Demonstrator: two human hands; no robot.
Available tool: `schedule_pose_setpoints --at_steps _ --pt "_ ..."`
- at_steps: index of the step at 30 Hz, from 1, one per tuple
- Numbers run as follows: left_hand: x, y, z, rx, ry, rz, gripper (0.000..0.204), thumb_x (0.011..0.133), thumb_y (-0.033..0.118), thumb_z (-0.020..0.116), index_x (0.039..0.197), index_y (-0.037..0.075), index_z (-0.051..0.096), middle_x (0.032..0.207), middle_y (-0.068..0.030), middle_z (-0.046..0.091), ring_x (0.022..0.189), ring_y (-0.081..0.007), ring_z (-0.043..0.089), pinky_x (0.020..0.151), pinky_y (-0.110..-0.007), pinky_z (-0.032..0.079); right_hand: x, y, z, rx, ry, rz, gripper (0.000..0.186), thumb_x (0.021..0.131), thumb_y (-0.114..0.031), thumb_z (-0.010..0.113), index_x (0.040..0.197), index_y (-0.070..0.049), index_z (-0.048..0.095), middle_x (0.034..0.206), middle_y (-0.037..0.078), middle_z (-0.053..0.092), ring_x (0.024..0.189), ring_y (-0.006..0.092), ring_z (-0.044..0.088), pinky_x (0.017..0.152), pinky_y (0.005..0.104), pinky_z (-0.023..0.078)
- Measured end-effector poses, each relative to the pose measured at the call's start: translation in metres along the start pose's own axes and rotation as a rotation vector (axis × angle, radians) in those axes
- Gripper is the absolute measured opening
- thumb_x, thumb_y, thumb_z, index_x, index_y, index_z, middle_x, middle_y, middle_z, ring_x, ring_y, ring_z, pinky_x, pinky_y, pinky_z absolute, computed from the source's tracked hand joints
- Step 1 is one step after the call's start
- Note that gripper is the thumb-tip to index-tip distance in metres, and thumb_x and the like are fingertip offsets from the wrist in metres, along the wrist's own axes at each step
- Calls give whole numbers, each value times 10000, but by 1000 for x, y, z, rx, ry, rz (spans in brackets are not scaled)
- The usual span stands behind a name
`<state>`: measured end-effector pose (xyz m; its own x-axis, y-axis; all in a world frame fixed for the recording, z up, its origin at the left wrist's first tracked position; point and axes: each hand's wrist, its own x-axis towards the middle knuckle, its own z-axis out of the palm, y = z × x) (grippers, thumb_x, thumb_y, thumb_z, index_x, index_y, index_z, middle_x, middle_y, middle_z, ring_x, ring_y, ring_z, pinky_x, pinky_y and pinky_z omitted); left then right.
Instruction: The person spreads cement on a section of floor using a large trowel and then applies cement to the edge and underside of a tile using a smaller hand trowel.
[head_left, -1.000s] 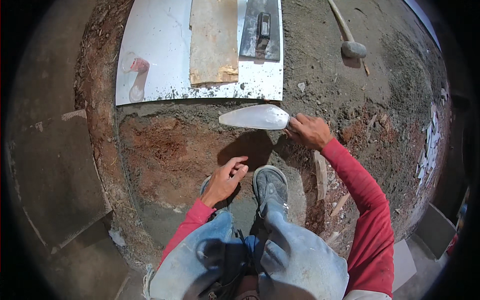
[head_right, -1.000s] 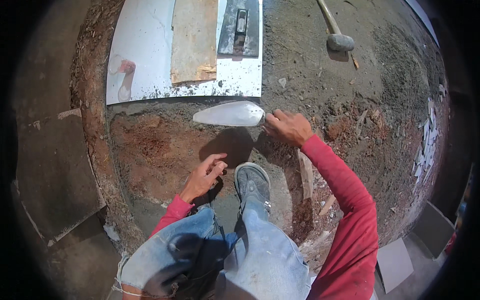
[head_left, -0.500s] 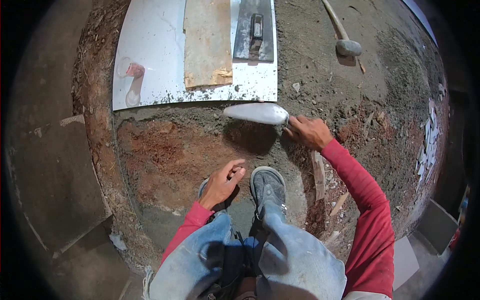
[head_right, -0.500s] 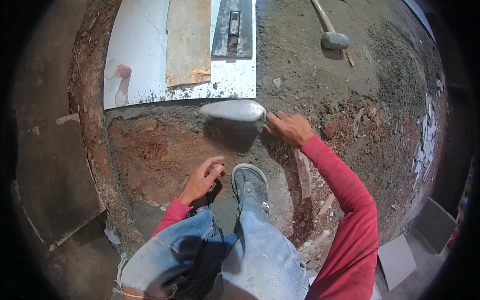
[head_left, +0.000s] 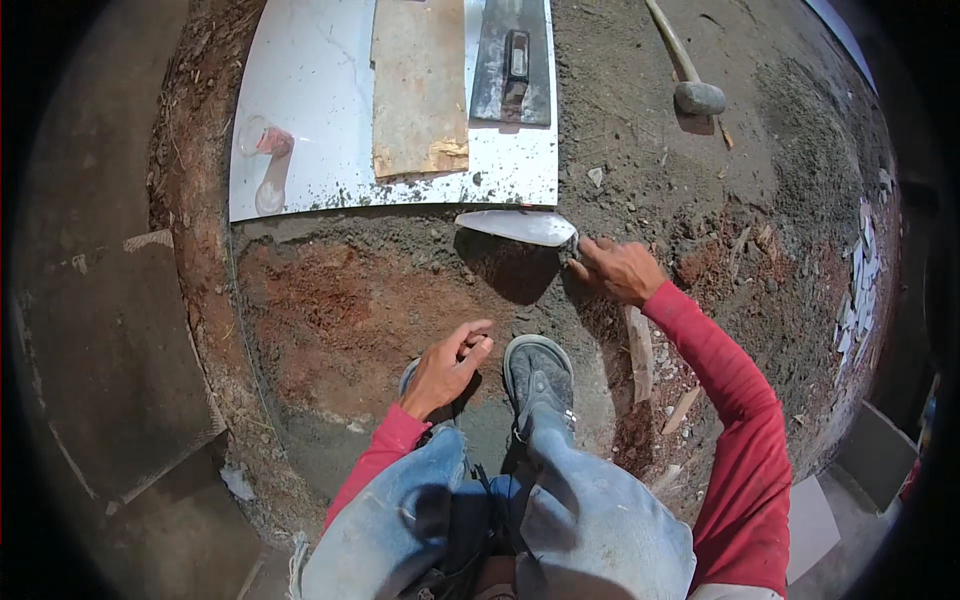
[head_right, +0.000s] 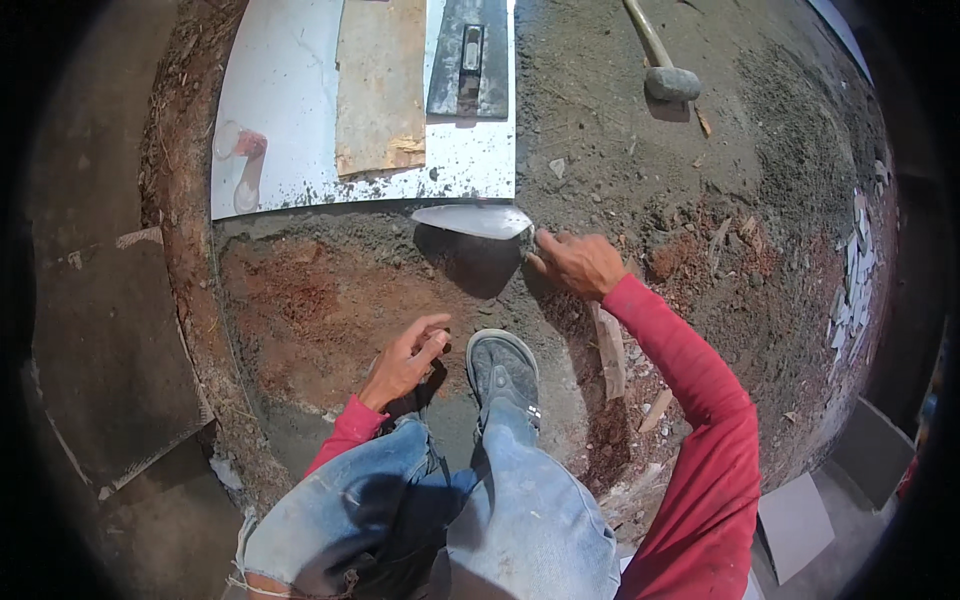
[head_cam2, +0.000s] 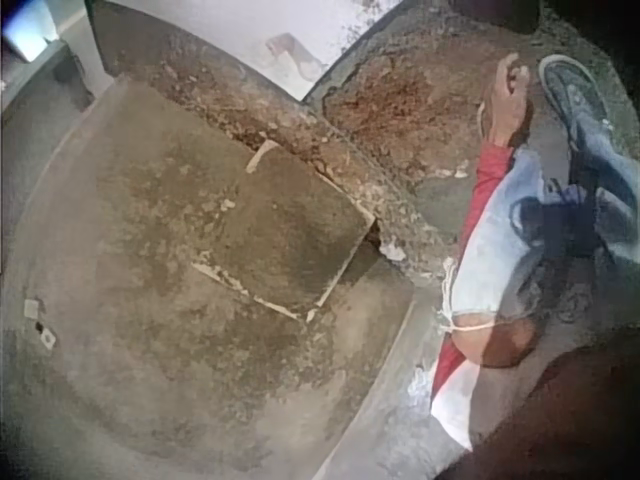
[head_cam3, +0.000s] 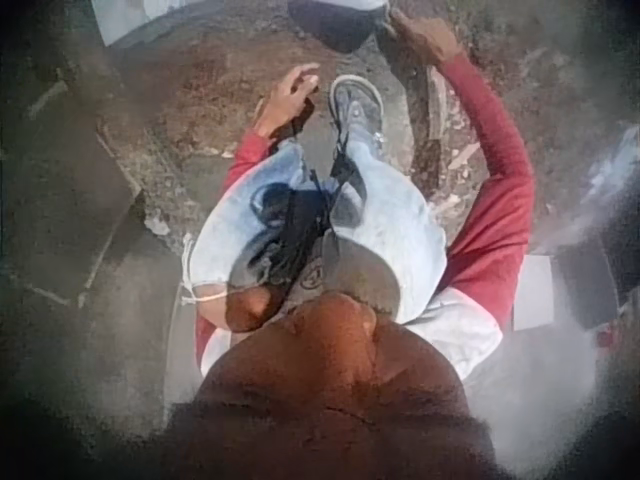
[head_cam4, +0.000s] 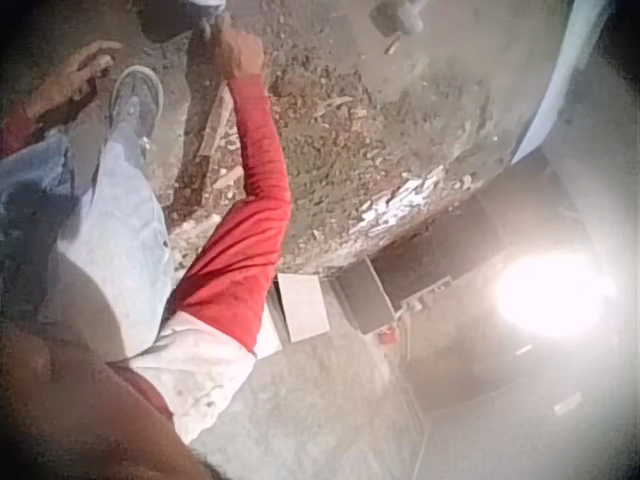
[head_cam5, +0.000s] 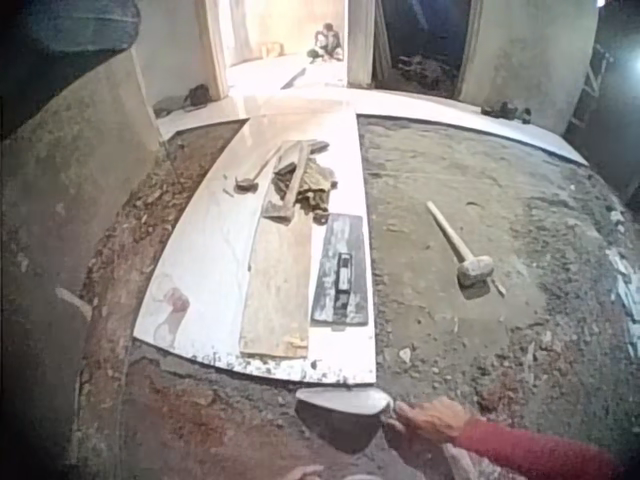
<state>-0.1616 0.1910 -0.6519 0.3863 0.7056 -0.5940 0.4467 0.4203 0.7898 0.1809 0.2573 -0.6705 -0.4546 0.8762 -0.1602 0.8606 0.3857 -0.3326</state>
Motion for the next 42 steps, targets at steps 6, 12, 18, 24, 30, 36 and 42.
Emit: schedule_pose_setpoints --at_steps 6,12,18,24,30,36,42 --pt "0 -2 1 36 -37 -37 428 1018 325 598 1369 81 579 1074 -86 712 932 -142 662 838 -306 522 -2 6 4 -52 -35 39 315 1000 -405 569 1068 -104 503 755 164 619 519 366 614 448 467 486" --pt "-1 -4 4 -13 -6 -28 464 996 398 606 1343 90 598 1041 -146 727 877 -216 669 814 -360 530 1 4 0 -86 -45 40 326 979 -401 609 1044 -87 555 787 140 617 553 340 627 452 442 479" --pt "-1 -4 5 -46 3 -7 472 993 406 605 1351 99 597 1034 -133 726 879 -211 670 814 -366 532 -2 9 8 -94 -43 -16 337 981 -420 597 1078 -102 538 808 139 617 537 343 622 443 453 476" --pt "-3 5 2 21 0 -23 478 986 399 618 1353 94 594 1036 -134 726 870 -223 670 821 -369 532 3 7 1 -35 0 -85 314 987 -400 592 1052 -102 516 807 141 615 528 347 617 448 456 478" --pt "-2 3 4 11 -2 -18 503 985 437 608 1351 93 593 1044 -139 724 888 -228 674 824 -370 530 0 7 4 -21 6 -46 319 971 -391 617 1046 -96 521 767 140 597 536 343 618 457 460 480" --pt "-4 -2 2 21 -16 -32 487 992 417 605 1354 92 589 1042 -138 723 888 -225 672 823 -370 530 4 2 -5 -10 3 -41 326 980 -381 603 1076 -82 518 789 154 609 541 369 615 462 467 478" --pt "-3 8 3 54 -24 -47 477 992 387 617 1354 78 584 1036 -144 721 891 -227 676 823 -365 531 7 0 2 -53 -15 -30 331 994 -396 578 1071 -83 503 758 166 623 529 355 627 444 454 484"
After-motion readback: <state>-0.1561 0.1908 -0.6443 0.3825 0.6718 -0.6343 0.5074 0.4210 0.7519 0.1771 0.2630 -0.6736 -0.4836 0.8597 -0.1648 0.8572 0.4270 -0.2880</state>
